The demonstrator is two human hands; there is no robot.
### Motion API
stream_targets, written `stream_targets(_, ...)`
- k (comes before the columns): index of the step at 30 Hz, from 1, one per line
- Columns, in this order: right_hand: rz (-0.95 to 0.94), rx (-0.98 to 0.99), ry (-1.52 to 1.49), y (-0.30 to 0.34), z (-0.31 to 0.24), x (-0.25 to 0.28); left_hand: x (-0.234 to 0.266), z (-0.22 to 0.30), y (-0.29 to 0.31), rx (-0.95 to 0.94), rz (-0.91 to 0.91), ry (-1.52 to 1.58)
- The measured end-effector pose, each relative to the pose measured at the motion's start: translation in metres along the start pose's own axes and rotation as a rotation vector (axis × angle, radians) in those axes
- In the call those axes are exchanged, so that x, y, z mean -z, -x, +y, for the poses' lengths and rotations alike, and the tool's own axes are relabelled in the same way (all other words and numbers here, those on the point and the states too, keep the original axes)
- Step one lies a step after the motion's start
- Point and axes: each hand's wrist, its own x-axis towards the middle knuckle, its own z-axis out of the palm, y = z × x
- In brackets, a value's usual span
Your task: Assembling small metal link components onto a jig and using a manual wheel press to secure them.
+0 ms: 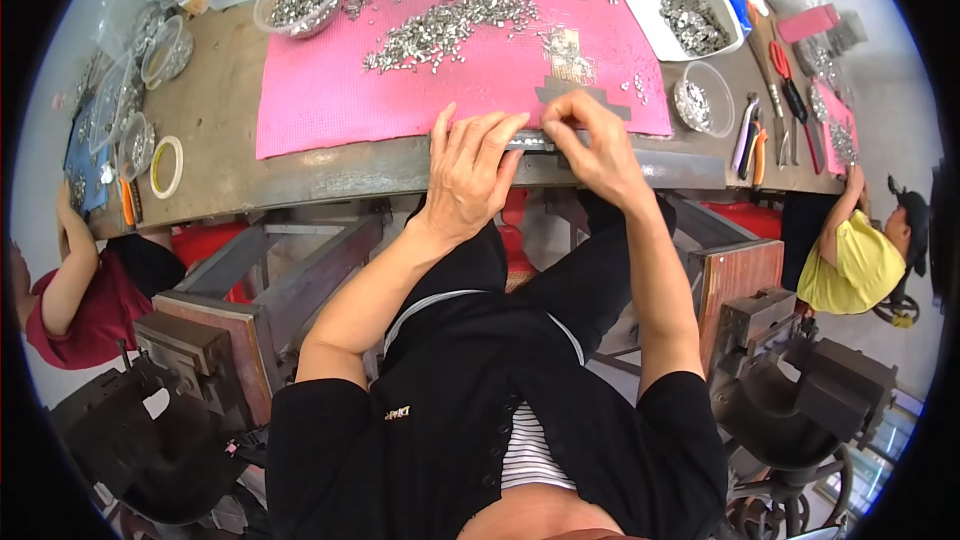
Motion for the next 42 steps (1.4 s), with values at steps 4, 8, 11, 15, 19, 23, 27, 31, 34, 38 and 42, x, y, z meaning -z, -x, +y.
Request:
stream_targets(4, 0.012, 0.085, 0.043, 0.014, -0.006, -0.009, 0.0, -0.001, 0.001, 0.005, -0.001, -0.009)
stream_targets(8, 0.02, 0.108, 0.085, 0.015, -0.004, -0.011, -0.001, -0.001, 0.002, 0.006, 0.0, 0.005)
stream_targets(11, 0.014, 0.136, 0.124, 0.015, -0.005, -0.011, -0.001, 0.0, 0.002, 0.007, -0.004, 0.0)
stream_targets(15, -0.024, 0.153, 0.189, 0.009, -0.005, -0.008, -0.002, -0.001, -0.002, 0.006, 0.002, 0.0)
stream_targets(19, -0.094, 0.292, 0.459, 0.005, -0.013, -0.002, 0.0, 0.002, -0.004, 0.01, 0.009, 0.009)
stream_targets(23, -0.159, 0.397, 0.651, 0.001, -0.028, -0.002, -0.003, 0.001, 0.001, 0.021, 0.011, 0.023)
stream_targets(27, -0.109, 0.404, 0.59, 0.008, -0.017, -0.004, -0.006, 0.006, 0.009, 0.046, 0.023, -0.01)
stream_targets(31, -0.145, 0.342, 0.396, 0.004, -0.014, 0.004, -0.005, 0.007, 0.009, 0.05, 0.034, -0.014)
stream_targets(34, -0.069, 0.258, 0.265, -0.027, 0.012, 0.029, -0.005, 0.005, 0.009, 0.048, 0.042, -0.022)
stream_targets(38, 0.358, -0.038, 0.427, -0.094, 0.081, 0.068, -0.01, 0.005, 0.003, 0.025, 0.044, -0.02)
stream_targets(42, 0.392, -0.232, 0.502, -0.138, 0.125, 0.076, -0.01, 0.004, 0.005, 0.032, 0.049, -0.024)
